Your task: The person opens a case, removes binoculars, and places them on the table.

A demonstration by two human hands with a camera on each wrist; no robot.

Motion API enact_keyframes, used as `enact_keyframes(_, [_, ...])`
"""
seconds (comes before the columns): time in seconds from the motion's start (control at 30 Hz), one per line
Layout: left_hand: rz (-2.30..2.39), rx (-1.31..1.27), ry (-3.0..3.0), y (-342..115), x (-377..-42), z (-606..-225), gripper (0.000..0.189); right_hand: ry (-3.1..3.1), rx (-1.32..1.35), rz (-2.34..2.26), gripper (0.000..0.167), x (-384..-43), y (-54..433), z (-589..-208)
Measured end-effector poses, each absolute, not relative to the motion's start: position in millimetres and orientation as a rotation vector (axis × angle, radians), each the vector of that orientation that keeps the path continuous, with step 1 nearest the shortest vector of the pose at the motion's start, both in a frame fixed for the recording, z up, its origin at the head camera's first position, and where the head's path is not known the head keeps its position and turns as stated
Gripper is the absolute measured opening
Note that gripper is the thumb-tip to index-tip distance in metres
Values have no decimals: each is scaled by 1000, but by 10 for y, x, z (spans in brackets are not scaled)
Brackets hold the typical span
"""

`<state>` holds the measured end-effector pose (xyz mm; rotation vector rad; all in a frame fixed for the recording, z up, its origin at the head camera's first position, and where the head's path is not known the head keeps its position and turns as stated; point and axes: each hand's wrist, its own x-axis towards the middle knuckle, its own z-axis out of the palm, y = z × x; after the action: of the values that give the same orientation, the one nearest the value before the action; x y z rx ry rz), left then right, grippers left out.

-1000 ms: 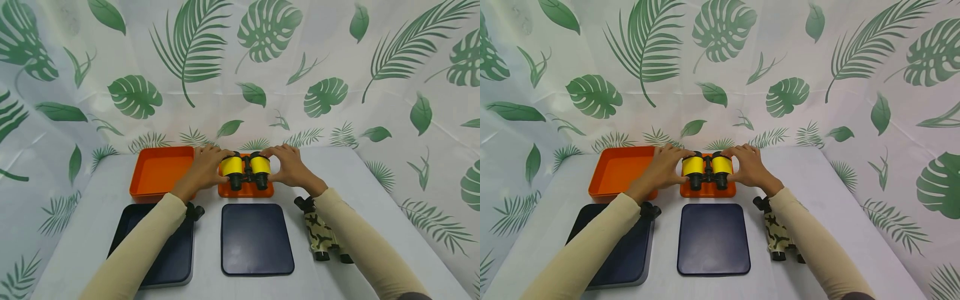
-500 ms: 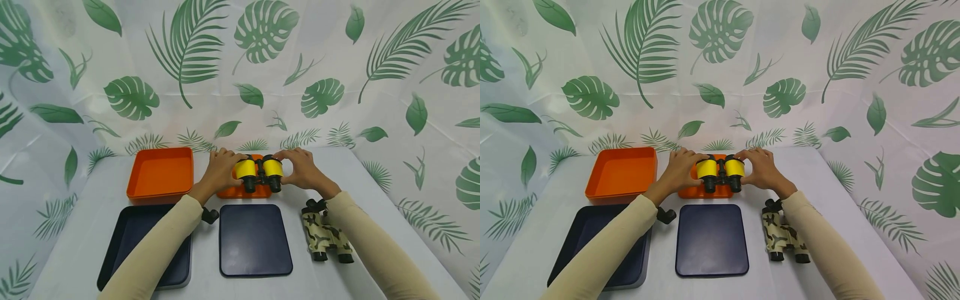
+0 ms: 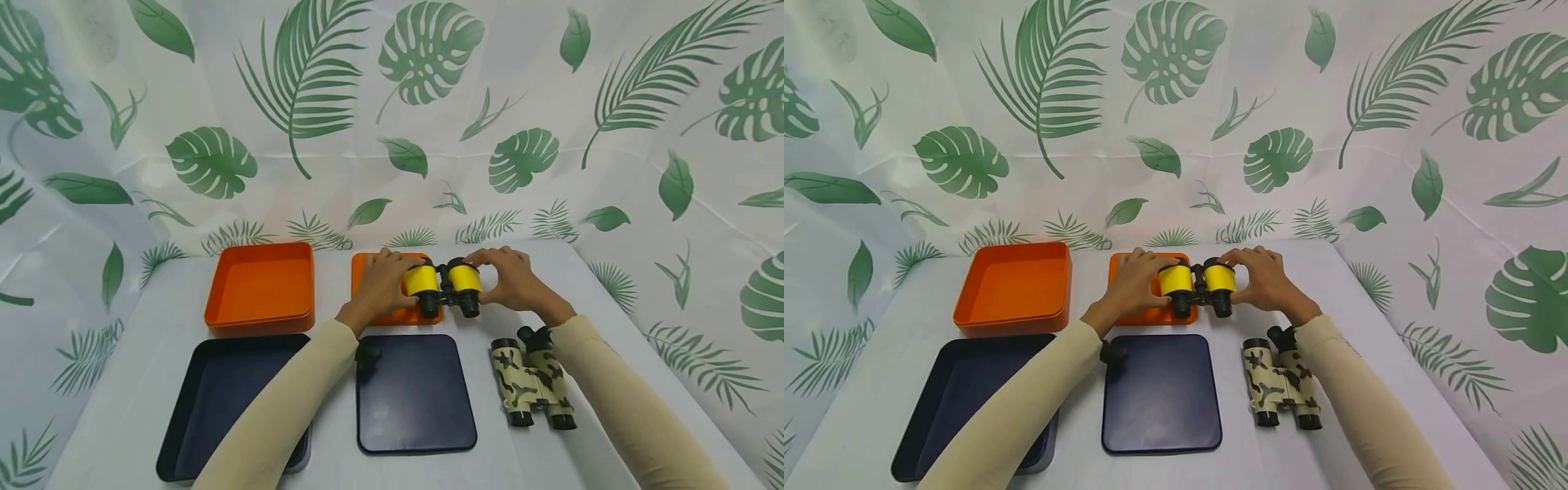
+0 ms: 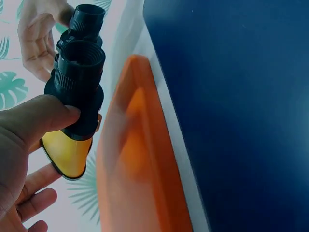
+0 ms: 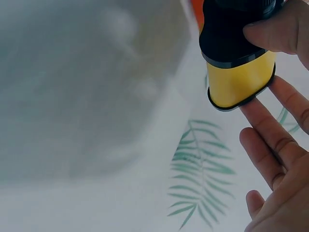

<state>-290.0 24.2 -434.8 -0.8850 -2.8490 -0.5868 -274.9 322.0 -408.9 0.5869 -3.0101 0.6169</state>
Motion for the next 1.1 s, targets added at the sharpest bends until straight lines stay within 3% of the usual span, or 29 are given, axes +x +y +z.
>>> enact_keyframes(1.1, [-606, -851, -2875, 971, -3018, -4476, 71, -3111, 370, 568, 72, -2807, 3806, -4203])
